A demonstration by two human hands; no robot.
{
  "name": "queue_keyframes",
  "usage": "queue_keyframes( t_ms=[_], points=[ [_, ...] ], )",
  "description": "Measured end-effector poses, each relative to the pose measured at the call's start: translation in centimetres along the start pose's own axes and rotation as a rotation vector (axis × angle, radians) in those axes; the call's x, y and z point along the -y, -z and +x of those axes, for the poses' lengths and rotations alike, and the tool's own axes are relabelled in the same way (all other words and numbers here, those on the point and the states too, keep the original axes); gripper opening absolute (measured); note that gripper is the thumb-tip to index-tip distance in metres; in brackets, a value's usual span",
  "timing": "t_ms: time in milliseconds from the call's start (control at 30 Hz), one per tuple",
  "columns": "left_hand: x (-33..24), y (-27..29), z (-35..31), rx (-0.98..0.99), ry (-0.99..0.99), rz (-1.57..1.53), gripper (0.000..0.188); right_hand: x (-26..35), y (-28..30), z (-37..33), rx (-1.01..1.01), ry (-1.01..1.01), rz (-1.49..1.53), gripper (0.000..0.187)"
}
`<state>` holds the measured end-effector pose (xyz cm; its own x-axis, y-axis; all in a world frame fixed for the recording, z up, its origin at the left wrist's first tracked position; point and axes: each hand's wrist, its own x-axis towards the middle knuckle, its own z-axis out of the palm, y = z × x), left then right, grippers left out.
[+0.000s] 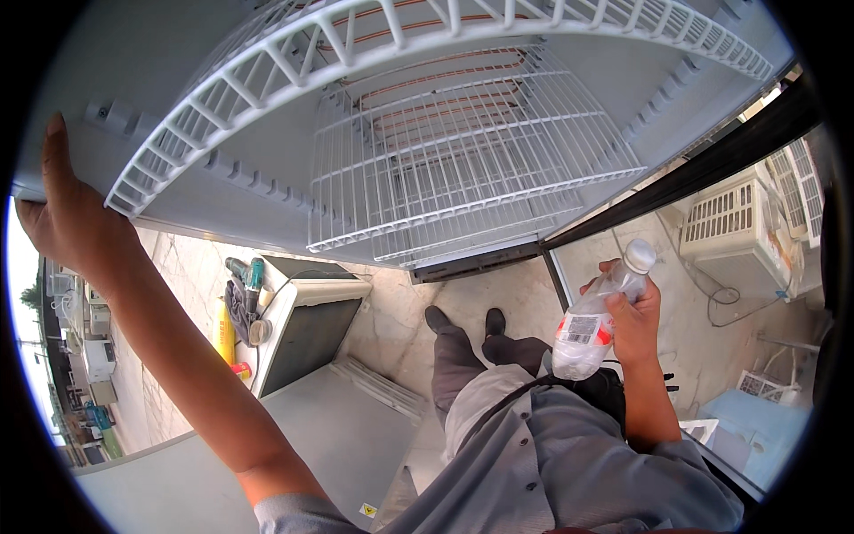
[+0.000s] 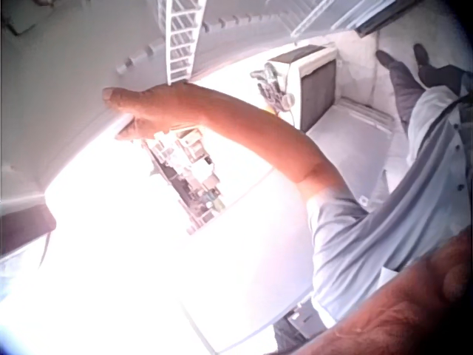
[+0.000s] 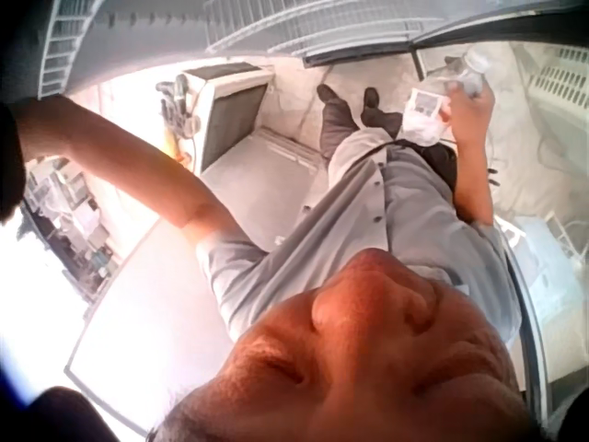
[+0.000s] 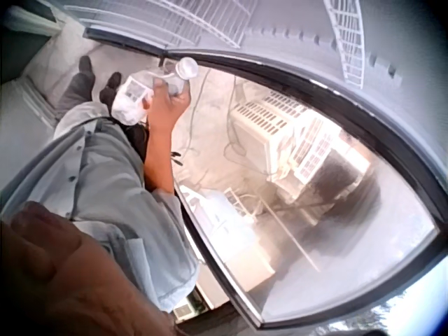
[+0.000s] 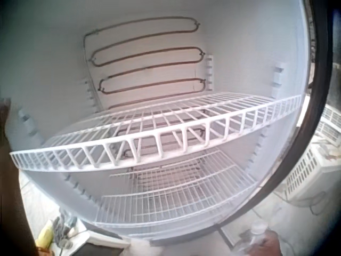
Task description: The person cleans the interior of a commercial glass-door refrigerator using a white plastic bottle. They wipe the copper cooling coils and the white wire shelves with the bottle, moving from the top section down to the bottom. The person also wipes the exterior of the refrigerator door and the surrounding area.
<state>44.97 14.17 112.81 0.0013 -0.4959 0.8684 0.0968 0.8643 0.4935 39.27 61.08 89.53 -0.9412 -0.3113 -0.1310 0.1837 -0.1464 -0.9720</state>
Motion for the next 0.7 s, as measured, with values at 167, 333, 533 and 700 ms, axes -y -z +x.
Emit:
queue_keyframes(
  t_ms=[167,333,533,700],
  points=[
    [0.3,-0.2,-0.6,-0.004,-0.043,-0.028,0.044,-0.2,-0.3,-0.1,0.003,0.024,-0.089,0.057],
    [0.2,0.4,0.6,-0.046,-0.145,0.038,0.053,0.0,-0.6,-0.2,0.036,0.038,-0.087,0.058],
    [1.0,-0.2,0.4,-0.024,-0.132,0.060,0.049,-0.4,-0.6,-0.6,0.012,0.064,-0.090,0.060],
    [1.4,0.6,1.3,0.039,-0.123,0.020,0.047,-0.3,-1.1,-1.6,0.022,0.057,-0.114,0.066]
  ],
)
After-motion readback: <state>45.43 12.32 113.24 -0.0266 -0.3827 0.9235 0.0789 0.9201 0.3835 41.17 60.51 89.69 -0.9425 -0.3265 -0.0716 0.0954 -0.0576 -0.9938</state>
